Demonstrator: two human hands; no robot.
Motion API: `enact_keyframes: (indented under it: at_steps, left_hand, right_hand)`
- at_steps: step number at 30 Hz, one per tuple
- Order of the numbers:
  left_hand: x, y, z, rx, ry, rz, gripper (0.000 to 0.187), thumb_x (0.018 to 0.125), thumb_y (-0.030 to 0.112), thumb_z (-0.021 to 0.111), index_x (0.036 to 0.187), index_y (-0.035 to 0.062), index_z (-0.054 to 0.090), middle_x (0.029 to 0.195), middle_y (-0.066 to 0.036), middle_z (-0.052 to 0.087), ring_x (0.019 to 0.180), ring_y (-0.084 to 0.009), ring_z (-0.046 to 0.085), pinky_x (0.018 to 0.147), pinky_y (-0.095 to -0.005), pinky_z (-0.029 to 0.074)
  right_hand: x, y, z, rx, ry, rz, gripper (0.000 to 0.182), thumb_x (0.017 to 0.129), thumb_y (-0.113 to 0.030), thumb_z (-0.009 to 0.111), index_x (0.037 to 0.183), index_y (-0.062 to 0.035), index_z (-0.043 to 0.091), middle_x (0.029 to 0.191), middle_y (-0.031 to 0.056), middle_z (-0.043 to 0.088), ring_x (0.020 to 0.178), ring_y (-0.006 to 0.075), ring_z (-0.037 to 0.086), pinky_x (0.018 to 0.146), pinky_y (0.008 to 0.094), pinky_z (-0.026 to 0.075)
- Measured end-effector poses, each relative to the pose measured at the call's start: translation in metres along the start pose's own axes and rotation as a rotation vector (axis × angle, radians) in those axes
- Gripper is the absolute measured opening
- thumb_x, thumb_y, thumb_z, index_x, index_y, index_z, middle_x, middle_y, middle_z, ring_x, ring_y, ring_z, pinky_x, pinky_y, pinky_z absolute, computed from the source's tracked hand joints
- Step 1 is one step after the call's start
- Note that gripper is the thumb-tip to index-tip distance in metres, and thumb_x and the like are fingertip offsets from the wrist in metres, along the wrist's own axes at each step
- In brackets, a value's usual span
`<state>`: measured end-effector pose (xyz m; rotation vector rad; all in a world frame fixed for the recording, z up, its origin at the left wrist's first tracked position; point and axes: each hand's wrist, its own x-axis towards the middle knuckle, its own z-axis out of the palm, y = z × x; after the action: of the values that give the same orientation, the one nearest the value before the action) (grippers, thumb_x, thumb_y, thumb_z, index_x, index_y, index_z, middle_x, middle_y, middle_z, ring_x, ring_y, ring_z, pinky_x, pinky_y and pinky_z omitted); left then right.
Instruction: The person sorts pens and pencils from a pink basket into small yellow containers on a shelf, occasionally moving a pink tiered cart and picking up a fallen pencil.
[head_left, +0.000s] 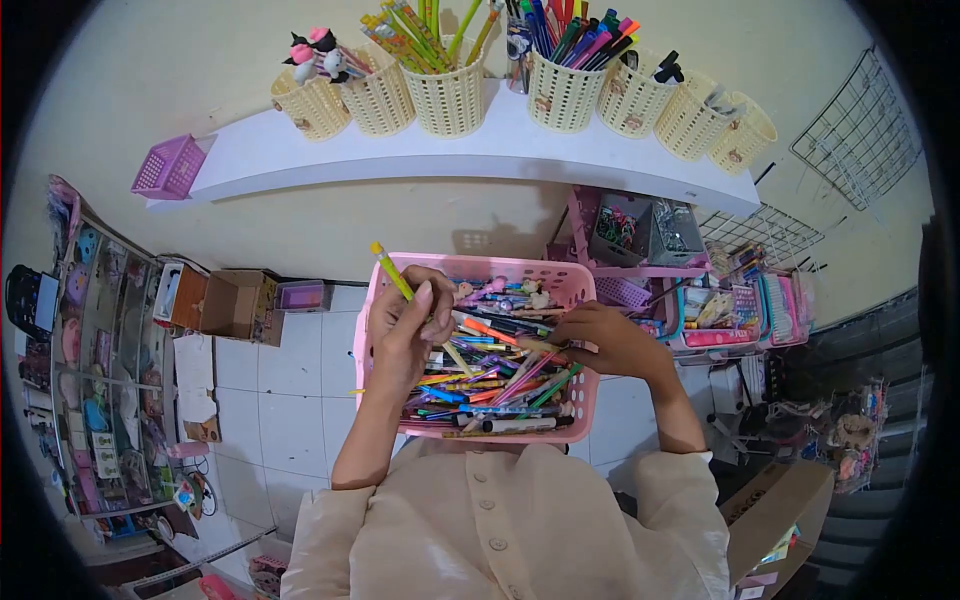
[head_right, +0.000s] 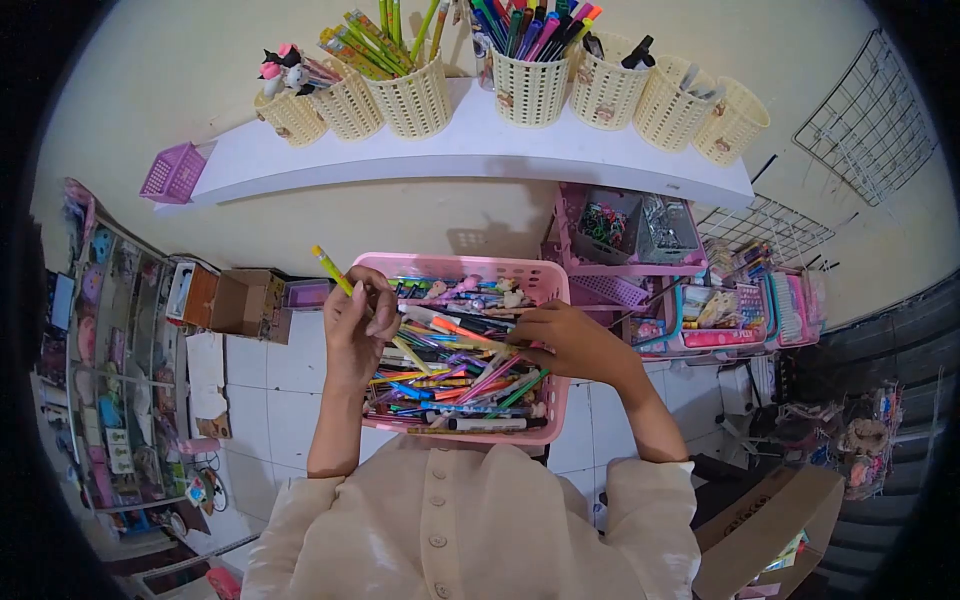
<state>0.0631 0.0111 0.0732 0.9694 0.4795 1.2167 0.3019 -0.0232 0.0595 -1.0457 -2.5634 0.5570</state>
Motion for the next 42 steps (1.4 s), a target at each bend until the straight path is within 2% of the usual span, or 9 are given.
enact_keyframes:
  at_steps: [9, 17, 22, 24, 26, 34, 36, 39, 42]
  left_hand:
    - [0.004, -0.014, -0.001, -0.378, -0.040, -0.192, 0.037, 0.087, 0.036, 0.031, 0.084, 0.0019, 0.043, 0.064, -0.005, 0.041, 0.044, -0.0052, 0.028, 0.039, -0.0161, 0.023]
    - [0.005, -0.021, 0.018, -0.408, 0.114, -0.521, 0.036, 0.085, 0.037, 0.036, 0.094, 0.0038, 0.045, 0.073, -0.003, 0.048, 0.046, -0.0056, 0.033, 0.040, -0.0169, 0.030]
    - [0.008, -0.022, 0.022, -0.214, 0.280, -0.447, 0.025, 0.084, 0.027, 0.043, 0.091, 0.0028, 0.048, 0.066, 0.002, 0.045, 0.047, -0.0041, 0.031, 0.042, -0.0168, 0.028]
    - [0.007, -0.031, 0.007, -0.214, 0.237, -0.146, 0.023, 0.085, 0.027, 0.041, 0.084, 0.0049, 0.047, 0.060, 0.004, 0.039, 0.046, -0.0044, 0.029, 0.045, -0.0157, 0.029]
    - [0.010, -0.017, -0.002, -0.155, 0.242, -0.037, 0.023, 0.086, 0.028, 0.039, 0.079, 0.0073, 0.044, 0.055, 0.004, 0.033, 0.049, -0.0051, 0.030, 0.052, -0.0178, 0.031]
    - [0.002, 0.012, -0.026, -0.143, 0.407, 0.133, 0.022, 0.086, 0.030, 0.036, 0.085, 0.0088, 0.042, 0.050, 0.004, 0.030, 0.070, -0.0105, 0.043, 0.062, -0.0284, 0.041]
    - [0.000, 0.013, -0.029, -0.196, 0.404, 0.126, 0.021, 0.087, 0.028, 0.035, 0.087, 0.0089, 0.042, 0.051, 0.004, 0.029, 0.057, -0.0074, 0.040, 0.048, -0.0202, 0.038]
    - [-0.005, 0.016, -0.033, -0.304, 0.308, 0.163, 0.017, 0.088, 0.025, 0.033, 0.089, 0.0099, 0.042, 0.050, 0.005, 0.023, 0.040, -0.0022, 0.016, 0.034, -0.0152, 0.015]
    - [-0.010, 0.019, -0.039, -0.308, 0.357, 0.142, 0.017, 0.088, 0.025, 0.035, 0.087, 0.0094, 0.042, 0.051, 0.005, 0.024, 0.041, -0.0024, 0.017, 0.034, -0.0156, 0.015]
  right_hand:
    - [0.022, -0.027, -0.018, 0.473, 0.152, 0.176, 0.024, 0.058, -0.006, 0.066, 0.081, -0.0060, 0.059, 0.082, 0.0061, 0.056, 0.080, 0.0210, 0.053, 0.070, 0.0306, 0.041]
    - [0.053, -0.038, -0.020, -0.422, 0.512, -0.305, 0.022, 0.058, -0.015, 0.058, 0.080, -0.0165, 0.059, 0.083, -0.0034, 0.052, 0.087, 0.0140, 0.050, 0.080, 0.0398, 0.035]
    - [0.062, -0.031, -0.008, -0.238, 0.529, -0.340, 0.018, 0.061, -0.013, 0.059, 0.079, -0.0142, 0.059, 0.083, -0.0019, 0.053, 0.085, 0.0164, 0.051, 0.077, 0.0373, 0.037]
    - [0.057, -0.025, -0.010, -0.129, 0.519, -0.281, 0.017, 0.062, -0.012, 0.059, 0.078, -0.0131, 0.058, 0.083, -0.0008, 0.053, 0.084, 0.0179, 0.051, 0.075, 0.0369, 0.038]
    - [0.039, -0.010, -0.014, 0.012, 0.650, 0.088, 0.027, 0.060, -0.006, 0.062, 0.086, -0.0120, 0.059, 0.086, 0.0039, 0.056, 0.079, 0.0194, 0.051, 0.073, 0.0327, 0.039]
    - [-0.011, 0.027, 0.020, -0.277, 0.228, 0.371, 0.032, 0.059, -0.009, 0.062, 0.090, -0.0110, 0.056, 0.086, 0.0045, 0.054, 0.089, 0.0226, 0.046, 0.079, 0.0347, 0.031]
    - [-0.016, 0.026, 0.024, -0.260, 0.208, 0.373, 0.033, 0.059, -0.010, 0.062, 0.091, -0.0114, 0.056, 0.087, 0.0040, 0.054, 0.091, 0.0223, 0.045, 0.080, 0.0349, 0.030]
    - [-0.012, 0.005, 0.019, -0.249, 0.254, 0.384, 0.032, 0.060, -0.012, 0.062, 0.091, -0.0125, 0.057, 0.090, 0.0042, 0.053, 0.089, 0.0221, 0.045, 0.079, 0.0350, 0.031]
    - [-0.016, -0.023, 0.026, 0.032, 0.044, 0.157, 0.027, 0.062, -0.015, 0.062, 0.088, -0.0112, 0.057, 0.091, 0.0042, 0.050, 0.090, 0.0216, 0.044, 0.076, 0.0369, 0.032]
